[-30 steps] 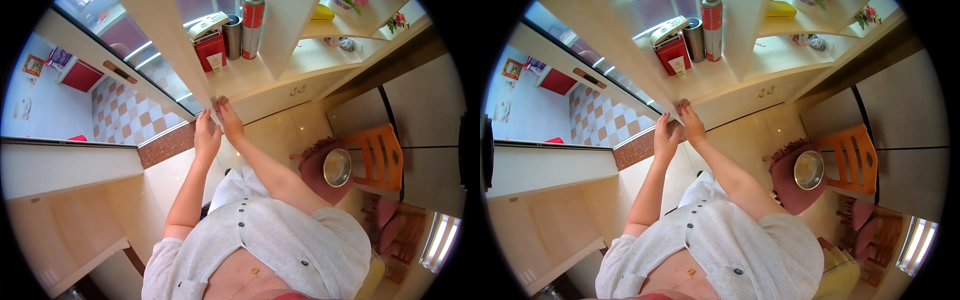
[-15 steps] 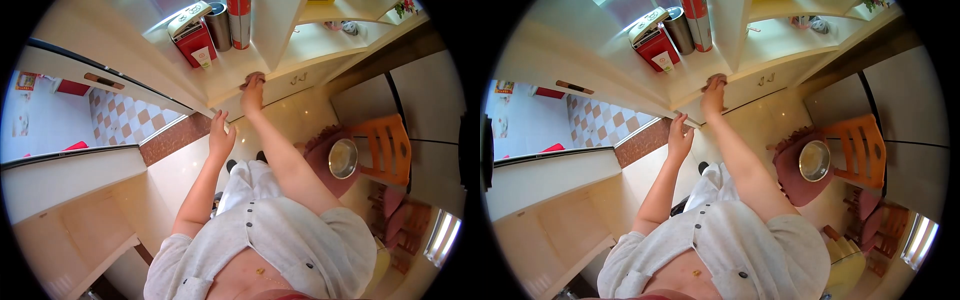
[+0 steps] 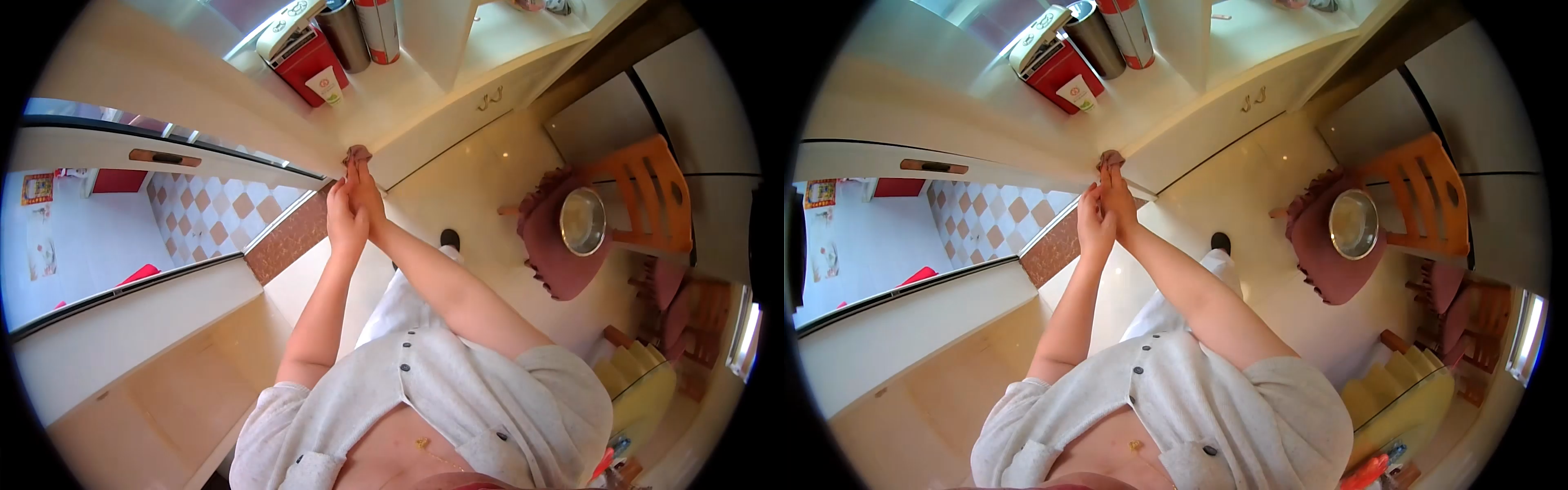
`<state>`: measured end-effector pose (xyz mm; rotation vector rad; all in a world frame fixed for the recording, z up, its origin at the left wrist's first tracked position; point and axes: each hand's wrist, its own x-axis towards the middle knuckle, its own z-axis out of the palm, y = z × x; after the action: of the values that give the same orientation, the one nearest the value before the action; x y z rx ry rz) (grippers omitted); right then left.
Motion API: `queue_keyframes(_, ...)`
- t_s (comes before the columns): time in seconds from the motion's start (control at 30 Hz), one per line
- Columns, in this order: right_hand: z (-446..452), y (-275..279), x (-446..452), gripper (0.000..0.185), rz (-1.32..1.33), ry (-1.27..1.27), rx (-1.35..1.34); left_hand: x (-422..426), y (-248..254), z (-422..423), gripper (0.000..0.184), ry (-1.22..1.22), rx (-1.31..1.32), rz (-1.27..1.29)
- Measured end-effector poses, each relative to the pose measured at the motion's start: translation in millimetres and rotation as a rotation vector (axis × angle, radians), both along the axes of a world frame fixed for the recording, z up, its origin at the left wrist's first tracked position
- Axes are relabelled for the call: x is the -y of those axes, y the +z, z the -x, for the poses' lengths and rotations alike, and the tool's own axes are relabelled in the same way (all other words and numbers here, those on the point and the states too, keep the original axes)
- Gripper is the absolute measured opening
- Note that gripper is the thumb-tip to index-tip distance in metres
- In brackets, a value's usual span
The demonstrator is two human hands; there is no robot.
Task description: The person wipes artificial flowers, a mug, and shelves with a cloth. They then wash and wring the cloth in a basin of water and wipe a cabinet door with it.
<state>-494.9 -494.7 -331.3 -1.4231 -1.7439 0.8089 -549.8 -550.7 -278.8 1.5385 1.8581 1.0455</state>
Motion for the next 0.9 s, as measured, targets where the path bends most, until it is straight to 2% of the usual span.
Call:
queue_keyframes(0.03, 1.7, 0.8, 3.1, 0.053, -0.112, -0.030, 0.082, 2.9, 0.7, 2.3, 0.042, -0.006, -0.004, 0.009)
queue_keyframes(0.13, -13.5, 4.9, 5.4, 0.049, -0.027, 0.045, 0.156, 7.2, 0.6, 8.4, 0.047, -0.040, -0.010, 0.057)
queue_keyframes(0.2, -19.6, 10.4, 2.3, 0.043, 0.008, 0.071, 0.215, 9.8, -6.3, 11.6, 0.044, -0.095, -0.091, 0.037)
queue_keyframes(0.27, -18.8, 2.3, -4.0, 0.038, 0.047, 0.100, 0.278, 10.1, -10.5, 9.7, 0.040, -0.079, -0.063, 0.047)
queue_keyframes(0.33, -9.2, -8.8, -17.4, 0.030, 0.282, -0.012, -0.622, 5.5, -13.4, 7.5, 0.036, -0.059, -0.035, 0.055)
queue_keyframes(0.37, -5.5, -14.5, -20.0, 0.030, 0.285, -0.015, -0.625, 3.5, -13.2, 6.0, 0.036, -0.048, 0.045, -0.025)
queue_keyframes(0.43, 1.5, -22.2, -25.0, 0.027, 0.016, 0.017, -0.634, 1.6, -11.5, 4.1, 0.036, -0.044, 0.121, -0.100)
queue_keyframes(0.47, 0.5, -2.9, -24.4, 0.028, 0.145, 0.020, -0.798, -0.4, -9.6, 2.1, 0.037, -0.009, 0.253, -0.134)
queue_keyframes(0.5, -1.1, 16.1, -24.4, 0.028, 0.146, 0.017, -0.798, 0.0, -8.8, -1.4, 0.038, 0.031, 0.388, -0.165)
queue_keyframes(0.53, -0.5, 27.9, -23.3, 0.026, 0.057, 0.006, -0.757, 0.9, 0.6, -7.9, 0.038, 0.033, 0.389, -0.266)
queue_keyframes(0.57, 3.8, 25.9, -23.1, 0.024, -0.033, -0.004, -0.715, 0.5, -1.0, -8.3, 0.038, 0.033, 0.389, -0.263)
queue_keyframes(0.6, 17.0, -2.3, -29.0, 0.016, 0.071, 0.024, -1.091, 1.2, -1.7, -6.9, 0.038, 0.009, 0.366, -0.219)
queue_keyframes(0.63, 17.0, -8.0, -28.2, 0.016, 0.071, 0.021, -1.093, -0.8, -4.3, -3.5, 0.037, -0.018, 0.342, -0.181)
queue_keyframes(0.7, 11.0, -20.5, -34.1, 0.016, 0.327, 0.031, -1.179, -6.6, -10.3, 0.8, 0.037, -0.042, 0.278, -0.128)
queue_keyframes(0.73, 4.3, -17.7, -28.7, 0.016, 0.324, 0.011, -1.179, -2.8, -14.7, 0.7, 0.036, -0.067, 0.218, -0.061)
queue_keyframes(0.8, -12.7, -10.4, -23.2, 0.021, 0.774, -0.055, -1.335, -1.5, -23.3, -4.5, 0.035, -0.059, 0.262, 0.015)
queue_keyframes(0.83, -15.3, -5.9, -25.2, 0.023, 0.714, -0.018, -1.318, -4.3, -26.9, -8.7, 0.034, -0.029, 0.297, 0.085)
queue_keyframes(0.9, -27.6, -1.5, -22.6, 0.024, 0.750, -0.062, -1.252, -7.3, -36.0, -15.4, 0.030, -0.050, 0.272, 0.056)
